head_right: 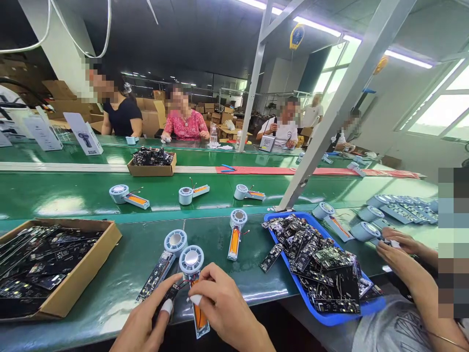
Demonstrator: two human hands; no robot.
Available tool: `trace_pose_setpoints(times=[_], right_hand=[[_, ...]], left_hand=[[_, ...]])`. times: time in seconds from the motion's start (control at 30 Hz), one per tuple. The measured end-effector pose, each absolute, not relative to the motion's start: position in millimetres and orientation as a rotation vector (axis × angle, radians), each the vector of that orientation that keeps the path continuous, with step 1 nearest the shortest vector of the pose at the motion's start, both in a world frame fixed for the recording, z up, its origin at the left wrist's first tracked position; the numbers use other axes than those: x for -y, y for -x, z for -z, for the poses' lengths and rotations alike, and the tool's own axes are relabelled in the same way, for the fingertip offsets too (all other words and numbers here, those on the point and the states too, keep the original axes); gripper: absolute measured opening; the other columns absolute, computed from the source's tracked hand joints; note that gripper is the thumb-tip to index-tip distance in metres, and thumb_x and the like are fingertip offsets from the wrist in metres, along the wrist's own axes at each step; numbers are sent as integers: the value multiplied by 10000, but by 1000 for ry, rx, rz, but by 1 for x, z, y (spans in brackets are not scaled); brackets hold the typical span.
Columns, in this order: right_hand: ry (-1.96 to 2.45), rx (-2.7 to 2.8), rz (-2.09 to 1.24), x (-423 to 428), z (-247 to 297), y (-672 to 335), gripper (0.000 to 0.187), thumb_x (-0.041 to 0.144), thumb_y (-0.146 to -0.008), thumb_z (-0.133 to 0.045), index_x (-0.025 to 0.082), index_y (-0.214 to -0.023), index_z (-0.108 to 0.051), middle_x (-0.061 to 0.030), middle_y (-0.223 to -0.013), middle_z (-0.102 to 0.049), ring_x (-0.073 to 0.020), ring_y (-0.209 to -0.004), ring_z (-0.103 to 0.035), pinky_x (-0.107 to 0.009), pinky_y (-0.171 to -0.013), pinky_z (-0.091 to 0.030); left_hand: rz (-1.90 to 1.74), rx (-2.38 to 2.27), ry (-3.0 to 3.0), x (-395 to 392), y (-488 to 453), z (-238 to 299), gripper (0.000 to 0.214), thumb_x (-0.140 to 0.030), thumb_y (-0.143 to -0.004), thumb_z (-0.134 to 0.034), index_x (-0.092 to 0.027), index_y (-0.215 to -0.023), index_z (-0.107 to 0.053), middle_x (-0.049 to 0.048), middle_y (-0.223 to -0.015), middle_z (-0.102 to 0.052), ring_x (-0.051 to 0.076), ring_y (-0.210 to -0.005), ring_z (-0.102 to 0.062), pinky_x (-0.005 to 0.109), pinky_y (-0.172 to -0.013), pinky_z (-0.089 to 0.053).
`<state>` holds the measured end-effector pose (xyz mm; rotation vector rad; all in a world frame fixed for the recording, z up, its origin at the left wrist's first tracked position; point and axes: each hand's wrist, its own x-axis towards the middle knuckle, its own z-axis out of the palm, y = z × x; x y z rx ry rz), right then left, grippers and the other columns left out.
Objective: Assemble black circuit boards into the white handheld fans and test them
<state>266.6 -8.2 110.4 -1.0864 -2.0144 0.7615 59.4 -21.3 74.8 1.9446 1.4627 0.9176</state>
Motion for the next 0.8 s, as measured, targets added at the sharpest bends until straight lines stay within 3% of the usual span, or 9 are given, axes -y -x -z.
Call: trace_pose_setpoints(times=[0.07,0.17,0.27,0.47,0.67,0.8], right_hand=[[1032,1831,-881,3,-109,-261,152,158,-947,-560,217,-916,-696,-31,-977,-612,-160,-906,-600,-275,-817,-479],[1044,1561,-1102,-3,-111,-254,143,271,-967,-563,191,-906,-665,-23,-888,-646,-155,-815,-599,-263,-743,-481],[1099,1440,-1215,-6,-113,-249,158,318,-943,-601,182,-913,-674,-13,-828,-644,-149,-749,-588,-254,-691,-471],[1113,1574,-1066,-4,-118,-246,164,242,-928,-578,202,-930,-737,-42,-923,-677,-187,-870,-627,-295,-778,-479],[1177,1692,-1001,0,-128,-244,120,131,-880,-600,201,-856,-694,-6,-853,-640,-150,-767,-581,-261,-705,-457],[1199,1947,-723,-2,-126,-237,209,32,-869,-545,211,-894,-649,-12,-909,-629,-161,-823,-588,-268,-723,-460]], left_hand=[[-893,-1521,-2078,22,-62,-73,522,-150,-917,-341,-282,-1354,-595,63,-1208,-718,214,-1120,-683,313,-911,-565],[-713,-1616,-2310,23,-62,-72,586,-86,-916,-286,-317,-1352,-603,66,-982,-711,185,-814,-737,236,-659,-575],[-550,-1715,-2480,23,-60,-74,669,-18,-886,-258,-348,-1367,-586,69,-994,-684,168,-678,-724,216,-533,-520],[-686,-1655,-2396,21,-59,-74,635,-38,-893,-291,-365,-1336,-608,52,-1003,-703,151,-724,-730,188,-544,-509],[-1047,-1521,-1857,25,-64,-75,491,-186,-931,-339,-252,-1397,-478,65,-1083,-767,214,-968,-743,308,-828,-581],[-1070,-1519,-1730,20,-58,-73,324,-279,-934,-419,-250,-1219,-571,55,-1071,-780,231,-958,-753,313,-823,-591]])
